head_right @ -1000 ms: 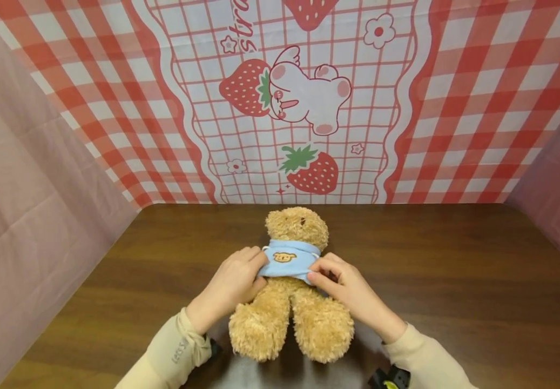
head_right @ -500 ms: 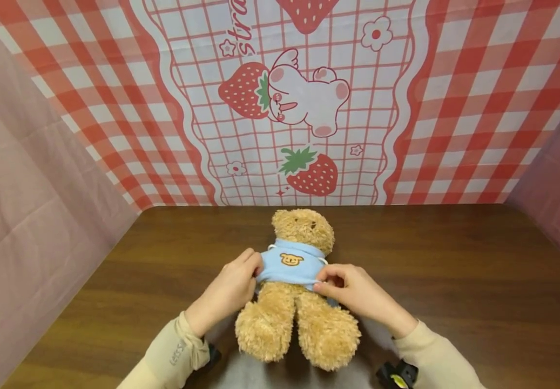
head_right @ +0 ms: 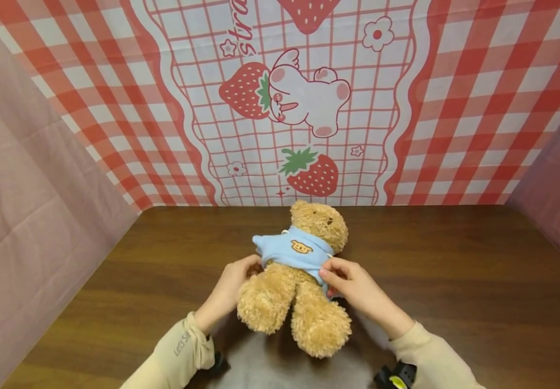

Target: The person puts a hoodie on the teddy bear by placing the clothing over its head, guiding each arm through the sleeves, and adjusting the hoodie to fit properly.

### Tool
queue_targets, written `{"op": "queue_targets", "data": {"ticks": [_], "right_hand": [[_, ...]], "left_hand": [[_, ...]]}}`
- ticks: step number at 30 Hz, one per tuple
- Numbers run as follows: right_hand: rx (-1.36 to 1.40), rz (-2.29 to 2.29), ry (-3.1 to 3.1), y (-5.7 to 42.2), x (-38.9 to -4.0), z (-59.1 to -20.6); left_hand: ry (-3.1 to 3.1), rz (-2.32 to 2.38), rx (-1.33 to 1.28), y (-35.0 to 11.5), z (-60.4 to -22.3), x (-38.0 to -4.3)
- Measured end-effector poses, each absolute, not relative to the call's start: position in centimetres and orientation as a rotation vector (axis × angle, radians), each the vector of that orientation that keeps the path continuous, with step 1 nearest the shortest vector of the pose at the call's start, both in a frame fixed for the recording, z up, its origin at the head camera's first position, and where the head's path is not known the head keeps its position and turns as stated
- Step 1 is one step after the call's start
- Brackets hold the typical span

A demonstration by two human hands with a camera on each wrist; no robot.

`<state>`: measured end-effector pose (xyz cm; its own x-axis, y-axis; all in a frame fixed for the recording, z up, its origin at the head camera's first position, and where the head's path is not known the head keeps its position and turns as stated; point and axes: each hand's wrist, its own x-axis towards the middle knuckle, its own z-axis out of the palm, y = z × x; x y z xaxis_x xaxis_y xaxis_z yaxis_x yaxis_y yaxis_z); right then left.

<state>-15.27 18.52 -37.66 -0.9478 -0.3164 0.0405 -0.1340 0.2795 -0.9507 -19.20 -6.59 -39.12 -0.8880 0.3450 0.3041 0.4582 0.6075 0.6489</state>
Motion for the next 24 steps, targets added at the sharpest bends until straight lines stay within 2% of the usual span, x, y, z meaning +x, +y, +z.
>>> {"op": "queue_targets", "data": {"ticks": [9,15,24], "right_hand": [[-0.491,-2.009,2.077,18.6,-15.4,-37.9],[-0.507,-1.973,2.083,18.3,-15.3,-37.9],[-0.468,-1.792,2.326,18.0,-15.2,-38.0]], "left_hand": [[-2.656,-1.644,-0.610,-5.5,-39.1,-18.8],[-2.462,-2.006,-0.345,-4.7,-39.4,-17.9],[-2.569,-1.677,-0.232,-4.2,-39.5,-17.4]]}}
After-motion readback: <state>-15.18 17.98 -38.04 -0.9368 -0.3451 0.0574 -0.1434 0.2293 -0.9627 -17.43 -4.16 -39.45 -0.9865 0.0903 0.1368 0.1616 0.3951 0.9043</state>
